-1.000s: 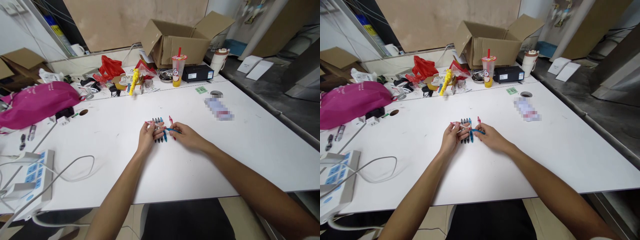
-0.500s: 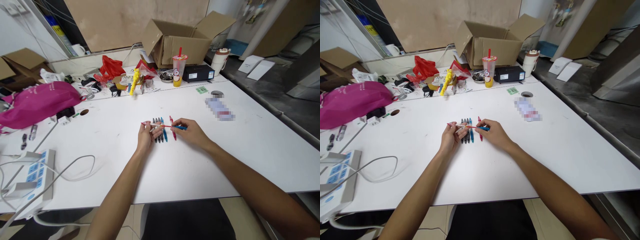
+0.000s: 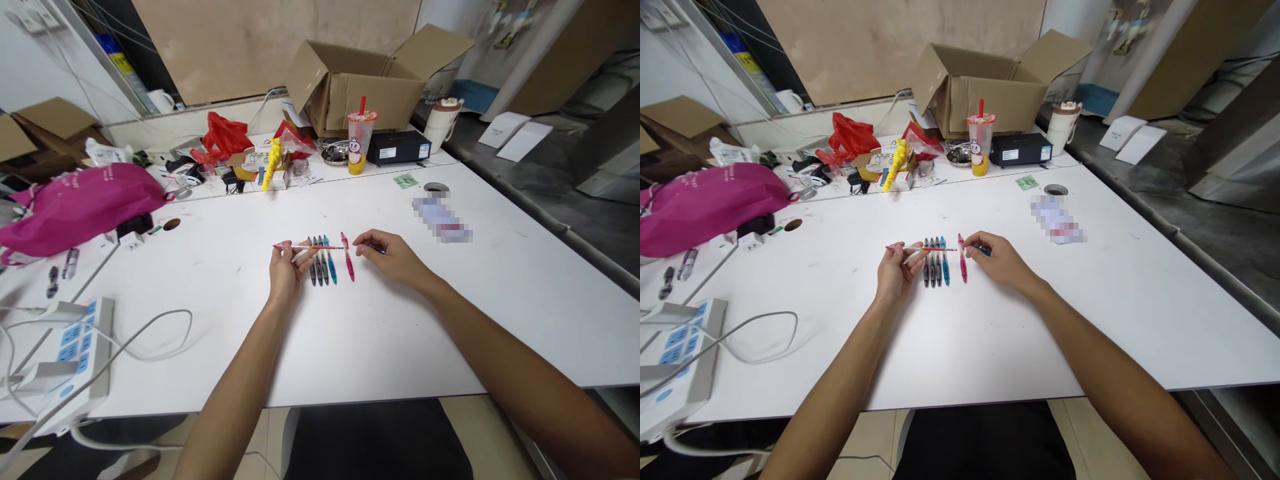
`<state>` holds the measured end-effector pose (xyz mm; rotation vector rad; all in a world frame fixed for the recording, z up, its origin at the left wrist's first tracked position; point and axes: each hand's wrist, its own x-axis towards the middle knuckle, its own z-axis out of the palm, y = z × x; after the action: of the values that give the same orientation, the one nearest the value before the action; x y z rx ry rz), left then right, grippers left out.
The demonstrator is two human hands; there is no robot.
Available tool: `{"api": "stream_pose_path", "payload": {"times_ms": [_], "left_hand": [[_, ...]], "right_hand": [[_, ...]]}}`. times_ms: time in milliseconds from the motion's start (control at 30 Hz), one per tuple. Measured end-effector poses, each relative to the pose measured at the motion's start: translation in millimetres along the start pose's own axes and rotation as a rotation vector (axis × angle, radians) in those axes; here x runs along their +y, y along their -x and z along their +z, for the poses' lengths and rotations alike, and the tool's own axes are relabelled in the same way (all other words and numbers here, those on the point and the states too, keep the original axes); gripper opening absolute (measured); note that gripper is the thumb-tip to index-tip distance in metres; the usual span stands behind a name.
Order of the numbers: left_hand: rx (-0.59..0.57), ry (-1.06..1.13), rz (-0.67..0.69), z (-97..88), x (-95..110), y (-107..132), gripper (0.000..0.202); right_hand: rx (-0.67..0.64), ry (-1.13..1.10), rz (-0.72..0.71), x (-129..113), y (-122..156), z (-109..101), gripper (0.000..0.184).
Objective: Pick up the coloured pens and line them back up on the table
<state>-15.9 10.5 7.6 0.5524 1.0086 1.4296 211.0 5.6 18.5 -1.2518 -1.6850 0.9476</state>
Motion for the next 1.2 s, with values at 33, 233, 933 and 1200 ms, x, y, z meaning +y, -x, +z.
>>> {"api": "stream_pose_path", "payload": {"times_ms": [33, 233, 933, 1200], "left_hand": [[-0.007, -0.004, 0.005, 0.1, -0.3, 0.5, 0.014], [-0.08, -0.036, 0.027, 1.6, -4.8, 4.4, 0.018], [0.121, 0.038, 0.111, -10.6, 9.2, -2.5, 0.012], [0.056, 0.042, 0.075, -3.6, 5.1, 2.1, 0.012]], "right_hand": [[-0.003, 0.001, -0.001, 0.1, 0.6, 0.5, 0.025], [-0.038, 0.066, 0.016, -1.8, 5.0, 7.1, 0.032], [0.14, 0.019, 0.019, 1.4, 1.6, 4.6, 0.039], [0.127, 0.034, 0.013, 0.6, 2.1, 4.9, 0.039]]}}
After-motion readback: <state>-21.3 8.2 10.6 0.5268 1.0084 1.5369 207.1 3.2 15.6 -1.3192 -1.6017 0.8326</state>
